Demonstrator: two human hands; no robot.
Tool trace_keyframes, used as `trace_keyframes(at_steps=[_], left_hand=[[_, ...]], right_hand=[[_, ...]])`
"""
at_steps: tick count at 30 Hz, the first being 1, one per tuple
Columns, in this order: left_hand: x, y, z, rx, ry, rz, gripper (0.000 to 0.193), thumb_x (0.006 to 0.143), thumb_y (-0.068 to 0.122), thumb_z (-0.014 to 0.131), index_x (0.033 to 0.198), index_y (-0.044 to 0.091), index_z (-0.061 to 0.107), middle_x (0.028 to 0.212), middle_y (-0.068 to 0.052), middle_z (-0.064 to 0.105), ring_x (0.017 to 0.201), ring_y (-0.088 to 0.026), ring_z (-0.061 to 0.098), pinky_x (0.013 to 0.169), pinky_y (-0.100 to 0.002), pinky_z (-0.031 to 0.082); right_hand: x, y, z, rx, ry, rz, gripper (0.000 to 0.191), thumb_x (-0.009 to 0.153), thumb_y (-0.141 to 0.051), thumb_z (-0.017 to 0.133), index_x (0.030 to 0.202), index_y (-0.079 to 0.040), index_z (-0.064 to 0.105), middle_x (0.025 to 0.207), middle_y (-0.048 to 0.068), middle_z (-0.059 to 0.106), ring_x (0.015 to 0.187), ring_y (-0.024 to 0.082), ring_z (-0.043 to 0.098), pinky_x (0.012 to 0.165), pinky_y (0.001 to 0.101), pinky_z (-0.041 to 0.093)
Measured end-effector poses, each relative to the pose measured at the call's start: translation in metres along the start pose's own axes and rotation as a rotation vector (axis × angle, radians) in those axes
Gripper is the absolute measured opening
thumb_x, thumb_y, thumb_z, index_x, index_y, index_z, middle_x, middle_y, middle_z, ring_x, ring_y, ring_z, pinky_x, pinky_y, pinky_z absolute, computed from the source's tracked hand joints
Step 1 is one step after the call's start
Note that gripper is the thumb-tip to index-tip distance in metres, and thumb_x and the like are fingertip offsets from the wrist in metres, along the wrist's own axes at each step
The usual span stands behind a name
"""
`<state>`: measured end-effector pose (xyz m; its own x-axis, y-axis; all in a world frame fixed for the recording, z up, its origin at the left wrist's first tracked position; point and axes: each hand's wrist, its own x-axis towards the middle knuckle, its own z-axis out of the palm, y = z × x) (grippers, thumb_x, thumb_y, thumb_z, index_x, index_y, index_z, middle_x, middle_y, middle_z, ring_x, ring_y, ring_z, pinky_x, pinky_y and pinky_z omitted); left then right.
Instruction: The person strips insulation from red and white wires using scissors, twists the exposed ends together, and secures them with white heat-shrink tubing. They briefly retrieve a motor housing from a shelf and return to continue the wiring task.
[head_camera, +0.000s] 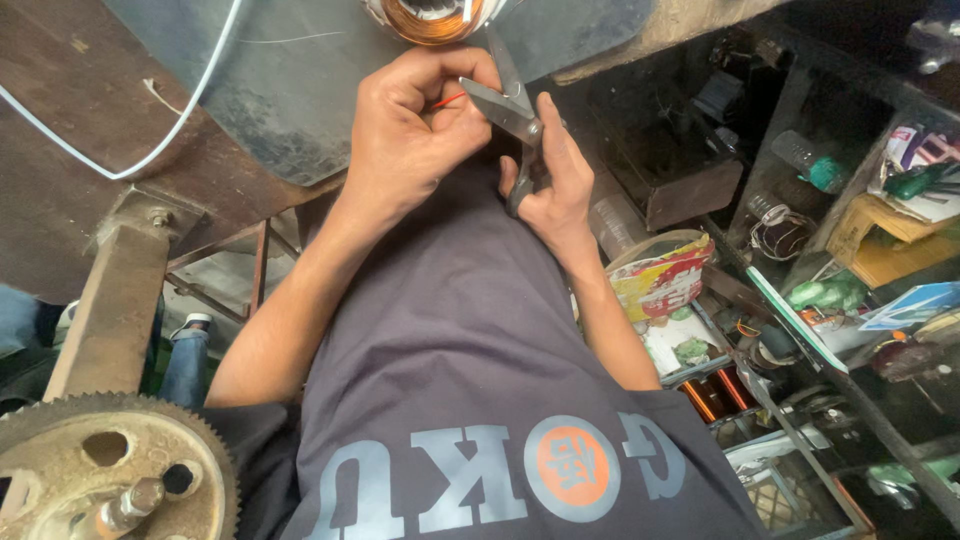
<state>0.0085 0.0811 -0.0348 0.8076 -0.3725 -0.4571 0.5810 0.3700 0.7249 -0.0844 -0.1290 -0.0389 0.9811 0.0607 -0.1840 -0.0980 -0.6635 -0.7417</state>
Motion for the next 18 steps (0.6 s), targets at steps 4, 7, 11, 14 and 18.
trace_keyframes(at_steps=[4,7,11,14,18], left_hand=[[0.0,0.0,0.001,0.097,0.033,0.017,0.013,0.104,0.005,0.07,0.116,-0.002,0.068,0.078,0.008,0.054,0.072,0.002,0.046,0.067,-0.017,0.04],[0.001,0.004,0.002,0.073,0.021,0.024,0.013,0.106,0.007,0.071,0.116,-0.001,0.069,0.079,0.008,0.05,0.066,0.002,0.041,0.067,-0.018,0.035],[-0.005,0.014,0.005,0.196,0.038,-0.004,0.016,0.105,0.01,0.07,0.118,0.001,0.067,0.083,0.006,0.057,0.073,-0.001,0.045,0.067,-0.019,0.038],[-0.015,0.021,0.009,0.336,0.068,0.088,0.02,0.108,0.012,0.068,0.124,0.0,0.063,0.097,0.001,0.064,0.087,-0.005,0.057,0.08,-0.023,0.048],[-0.029,0.027,0.019,0.505,0.186,0.161,0.015,0.111,0.009,0.063,0.123,0.0,0.064,0.114,-0.008,0.072,0.105,-0.012,0.071,0.092,-0.029,0.055]], right_hand=[[-0.007,0.011,0.008,-0.048,0.029,-0.007,0.076,0.096,0.001,0.079,0.16,-0.007,0.039,0.11,0.011,0.066,0.088,0.02,0.068,0.08,0.029,0.057],[-0.009,0.016,0.009,0.082,0.06,0.108,0.085,0.096,-0.006,0.083,0.163,-0.005,0.031,0.098,0.005,0.062,0.079,0.015,0.06,0.074,0.0267,0.054],[0.011,0.031,-0.031,0.111,0.207,0.04,0.109,0.094,-0.027,0.088,0.168,-0.011,0.01,0.125,0.003,0.058,0.106,0.013,0.052,0.095,0.0272,0.042],[0.054,0.063,-0.097,-0.17,0.283,-0.029,0.111,0.095,-0.028,0.092,0.164,-0.009,0.006,0.146,0.01,0.047,0.129,0.021,0.044,0.11,0.0334,0.036],[0.121,0.109,-0.186,-0.46,0.224,-0.1,0.094,0.094,-0.012,0.082,0.161,-0.002,0.016,0.16,0.022,0.026,0.153,0.036,0.03,0.132,0.0433,0.024]])
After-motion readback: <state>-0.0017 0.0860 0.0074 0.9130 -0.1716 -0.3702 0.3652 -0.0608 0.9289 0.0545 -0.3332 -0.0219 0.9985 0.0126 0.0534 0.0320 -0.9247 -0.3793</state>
